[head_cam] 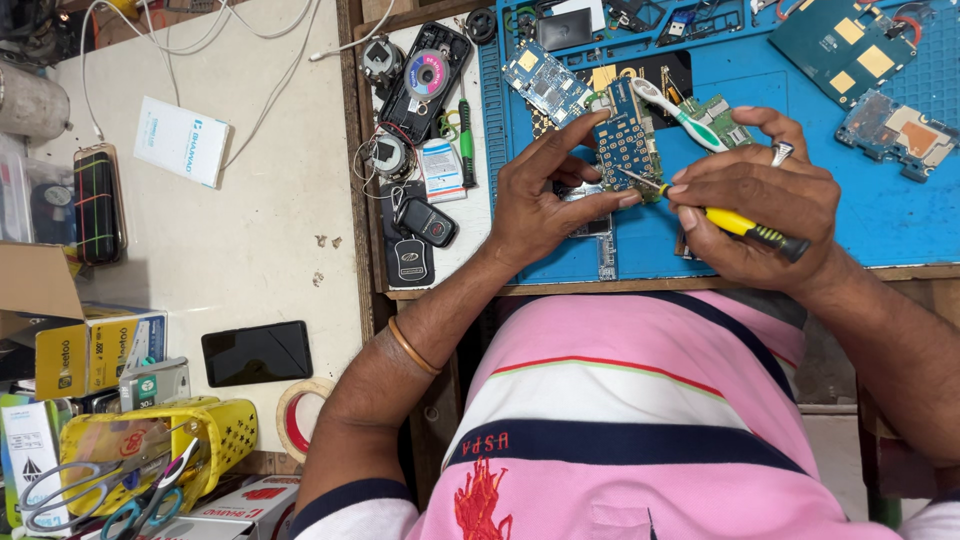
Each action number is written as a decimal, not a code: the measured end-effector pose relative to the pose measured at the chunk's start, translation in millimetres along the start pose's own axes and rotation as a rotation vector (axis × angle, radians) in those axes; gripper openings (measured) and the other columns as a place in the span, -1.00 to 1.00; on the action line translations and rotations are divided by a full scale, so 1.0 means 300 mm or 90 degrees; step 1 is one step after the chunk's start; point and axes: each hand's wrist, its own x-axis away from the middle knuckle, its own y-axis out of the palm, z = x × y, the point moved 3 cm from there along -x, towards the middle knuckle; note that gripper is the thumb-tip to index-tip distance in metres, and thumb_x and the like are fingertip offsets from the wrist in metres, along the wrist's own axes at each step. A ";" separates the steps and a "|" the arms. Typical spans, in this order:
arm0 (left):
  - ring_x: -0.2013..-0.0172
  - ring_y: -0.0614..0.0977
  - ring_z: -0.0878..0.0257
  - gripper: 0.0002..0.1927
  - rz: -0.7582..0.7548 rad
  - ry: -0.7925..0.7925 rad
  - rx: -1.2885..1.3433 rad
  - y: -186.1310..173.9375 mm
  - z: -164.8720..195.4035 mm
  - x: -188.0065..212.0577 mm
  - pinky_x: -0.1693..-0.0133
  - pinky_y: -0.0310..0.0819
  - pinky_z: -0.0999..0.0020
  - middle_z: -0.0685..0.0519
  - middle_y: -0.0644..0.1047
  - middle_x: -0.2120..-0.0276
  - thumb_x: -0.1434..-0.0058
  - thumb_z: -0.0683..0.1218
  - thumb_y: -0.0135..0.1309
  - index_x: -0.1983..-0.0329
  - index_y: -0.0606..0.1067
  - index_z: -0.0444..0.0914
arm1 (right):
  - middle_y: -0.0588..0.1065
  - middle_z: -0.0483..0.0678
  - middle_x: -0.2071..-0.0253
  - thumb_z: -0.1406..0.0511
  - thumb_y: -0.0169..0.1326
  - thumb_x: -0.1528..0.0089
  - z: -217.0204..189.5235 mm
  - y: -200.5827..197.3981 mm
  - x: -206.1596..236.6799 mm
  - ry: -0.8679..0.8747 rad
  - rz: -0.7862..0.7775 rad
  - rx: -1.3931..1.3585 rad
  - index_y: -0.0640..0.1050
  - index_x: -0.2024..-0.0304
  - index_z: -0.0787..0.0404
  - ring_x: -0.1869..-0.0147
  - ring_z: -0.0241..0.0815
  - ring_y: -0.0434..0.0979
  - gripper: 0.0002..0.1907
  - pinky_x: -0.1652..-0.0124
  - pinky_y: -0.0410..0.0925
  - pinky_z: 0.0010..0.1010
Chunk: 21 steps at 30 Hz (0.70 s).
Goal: The person repairs a phone motherboard at a workbench, holding the blue circuit board with one hand while using a yellow-handled screwdriver to work on its components. They reposition and turn the board repeatedly to reach different areas, then set it down on the blue mat among other boards.
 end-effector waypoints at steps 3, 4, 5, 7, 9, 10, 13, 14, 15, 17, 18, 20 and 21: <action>0.15 0.71 0.38 -0.13 0.005 0.003 -0.003 -0.001 0.001 0.000 0.13 0.76 0.48 0.06 0.56 -0.02 -0.10 0.05 0.50 -0.44 0.33 0.00 | 0.63 -0.17 0.27 0.42 0.23 -0.28 0.001 -0.006 0.002 0.004 0.007 0.017 0.63 0.23 0.14 0.11 -0.31 0.68 -0.93 -0.44 0.14 -0.22; 0.15 0.71 0.38 -0.13 0.005 0.004 -0.004 -0.002 0.002 0.000 0.13 0.76 0.48 0.06 0.56 -0.02 -0.10 0.05 0.50 -0.44 0.33 0.00 | 0.63 -0.16 0.26 0.42 0.23 -0.28 0.002 -0.006 0.002 0.008 0.006 0.020 0.63 0.23 0.14 0.11 -0.31 0.68 -0.94 -0.45 0.14 -0.23; 0.15 0.70 0.38 -0.13 0.004 0.004 -0.005 -0.002 0.002 0.000 0.13 0.76 0.48 0.06 0.55 -0.01 -0.09 0.05 0.50 -0.44 0.33 0.00 | 0.63 -0.16 0.25 0.41 0.22 -0.28 0.002 -0.007 0.003 0.012 0.005 0.023 0.63 0.23 0.14 0.11 -0.32 0.68 -0.94 -0.45 0.14 -0.23; 0.15 0.71 0.38 -0.13 0.008 0.001 -0.004 0.000 0.002 0.000 0.14 0.76 0.48 0.06 0.56 -0.01 -0.09 0.05 0.50 -0.44 0.33 0.00 | 0.63 -0.15 0.25 0.41 0.22 -0.28 -0.001 -0.009 0.005 0.014 0.003 0.021 0.63 0.22 0.15 0.11 -0.31 0.68 -0.94 -0.44 0.13 -0.23; 0.15 0.71 0.38 -0.13 0.010 0.000 -0.006 0.001 0.003 0.000 0.14 0.76 0.48 0.07 0.56 0.00 -0.09 0.04 0.50 -0.44 0.34 0.00 | 0.63 -0.15 0.25 0.40 0.22 -0.28 -0.003 -0.011 0.004 0.014 0.005 0.024 0.63 0.21 0.15 0.10 -0.30 0.68 -0.95 -0.44 0.14 -0.23; 0.15 0.71 0.38 -0.13 0.010 0.000 -0.009 0.000 0.004 0.000 0.14 0.76 0.48 0.07 0.56 0.00 -0.09 0.04 0.50 -0.44 0.34 0.00 | 0.63 -0.15 0.25 0.40 0.22 -0.28 -0.004 -0.012 0.002 0.013 0.008 0.026 0.63 0.22 0.15 0.10 -0.30 0.68 -0.95 -0.45 0.14 -0.23; 0.16 0.70 0.38 -0.13 0.010 -0.002 -0.008 -0.002 0.005 0.000 0.14 0.76 0.48 0.07 0.56 0.00 -0.09 0.03 0.50 -0.44 0.34 -0.01 | 0.63 -0.12 0.28 0.41 0.22 -0.24 -0.005 -0.012 -0.001 0.024 0.010 0.032 0.63 0.26 0.17 0.09 -0.25 0.68 -0.95 -0.42 0.14 -0.19; 0.16 0.70 0.38 -0.14 0.010 -0.003 -0.006 -0.002 0.005 0.001 0.14 0.76 0.48 0.07 0.56 0.00 -0.10 0.03 0.50 -0.44 0.34 -0.01 | 0.63 -0.11 0.29 0.42 0.22 -0.22 -0.005 -0.011 -0.002 0.031 0.009 0.033 0.63 0.28 0.17 0.08 -0.22 0.68 -0.95 -0.41 0.15 -0.17; 0.16 0.70 0.39 -0.14 0.010 -0.003 -0.004 -0.002 0.005 0.001 0.14 0.76 0.48 0.07 0.56 0.00 -0.10 0.03 0.50 -0.44 0.34 -0.01 | 0.63 -0.12 0.30 0.41 0.22 -0.24 -0.006 -0.011 -0.002 0.027 0.009 0.030 0.63 0.26 0.17 0.09 -0.25 0.68 -0.96 -0.42 0.14 -0.19; 0.16 0.71 0.40 -0.14 0.010 -0.003 -0.001 -0.003 0.005 0.001 0.13 0.76 0.49 0.07 0.57 0.00 -0.10 0.02 0.50 -0.44 0.34 -0.01 | 0.63 -0.14 0.30 0.40 0.22 -0.29 -0.009 -0.010 -0.003 0.018 0.009 0.025 0.63 0.22 0.15 0.11 -0.30 0.68 -0.96 -0.45 0.14 -0.22; 0.16 0.70 0.40 -0.14 0.012 -0.004 0.006 -0.004 0.004 0.002 0.13 0.76 0.49 0.07 0.56 0.00 -0.10 0.02 0.50 -0.44 0.34 -0.01 | 0.63 -0.13 0.30 0.40 0.21 -0.28 -0.008 -0.011 -0.004 0.022 0.015 0.029 0.63 0.25 0.16 0.09 -0.27 0.69 -0.97 -0.43 0.14 -0.20; 0.17 0.70 0.40 -0.14 0.015 -0.008 0.020 -0.005 0.001 0.003 0.13 0.76 0.49 0.07 0.56 -0.01 -0.10 0.02 0.51 -0.44 0.34 -0.01 | 0.63 -0.11 0.30 0.41 0.20 -0.24 -0.005 -0.016 -0.004 0.029 0.026 0.039 0.63 0.30 0.17 0.07 -0.21 0.69 -0.97 -0.41 0.16 -0.17; 0.17 0.70 0.40 -0.13 0.018 -0.011 0.019 -0.005 0.000 0.005 0.13 0.76 0.49 0.06 0.56 -0.01 -0.09 0.02 0.51 -0.44 0.35 -0.01 | 0.63 -0.12 0.30 0.41 0.20 -0.24 -0.004 -0.018 -0.003 0.032 0.028 0.038 0.63 0.30 0.18 0.08 -0.21 0.69 -0.97 -0.41 0.16 -0.17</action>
